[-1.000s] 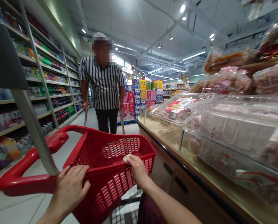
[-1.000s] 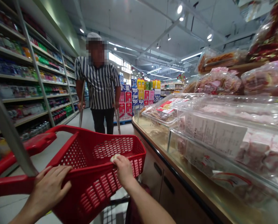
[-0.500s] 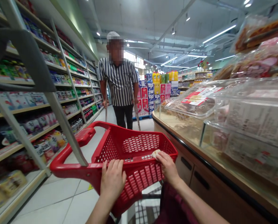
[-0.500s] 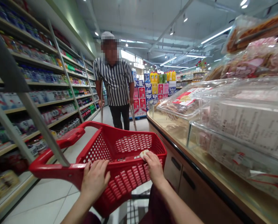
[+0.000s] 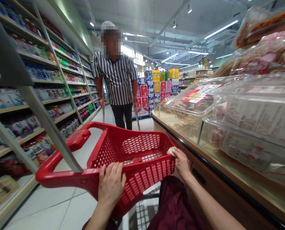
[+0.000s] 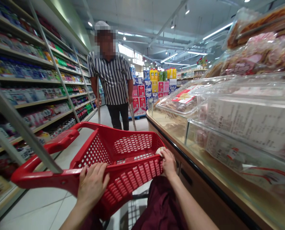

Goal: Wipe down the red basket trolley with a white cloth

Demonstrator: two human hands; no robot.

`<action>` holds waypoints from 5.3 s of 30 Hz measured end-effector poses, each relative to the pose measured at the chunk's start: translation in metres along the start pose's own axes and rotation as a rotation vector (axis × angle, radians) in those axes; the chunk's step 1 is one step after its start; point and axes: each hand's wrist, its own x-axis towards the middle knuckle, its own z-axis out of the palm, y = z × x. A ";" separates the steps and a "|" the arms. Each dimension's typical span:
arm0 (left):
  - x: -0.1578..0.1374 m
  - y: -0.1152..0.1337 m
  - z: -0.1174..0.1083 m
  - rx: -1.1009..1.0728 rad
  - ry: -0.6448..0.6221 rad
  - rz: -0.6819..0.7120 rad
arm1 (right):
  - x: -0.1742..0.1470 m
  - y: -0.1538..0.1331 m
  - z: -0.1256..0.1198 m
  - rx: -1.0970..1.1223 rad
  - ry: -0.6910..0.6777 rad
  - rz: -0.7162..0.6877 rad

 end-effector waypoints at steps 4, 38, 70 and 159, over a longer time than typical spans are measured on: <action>0.001 0.000 0.000 0.026 0.031 -0.005 | 0.000 0.002 0.000 -0.014 0.022 0.031; 0.002 -0.003 -0.005 -0.028 0.037 -0.081 | -0.056 -0.029 -0.006 0.129 -0.060 -0.179; -0.002 -0.004 -0.018 -0.141 -0.113 -0.092 | -0.060 -0.148 0.007 0.332 -0.157 -0.553; 0.041 0.050 -0.006 -0.172 -0.488 -0.061 | -0.034 -0.058 -0.003 0.075 -0.075 -0.457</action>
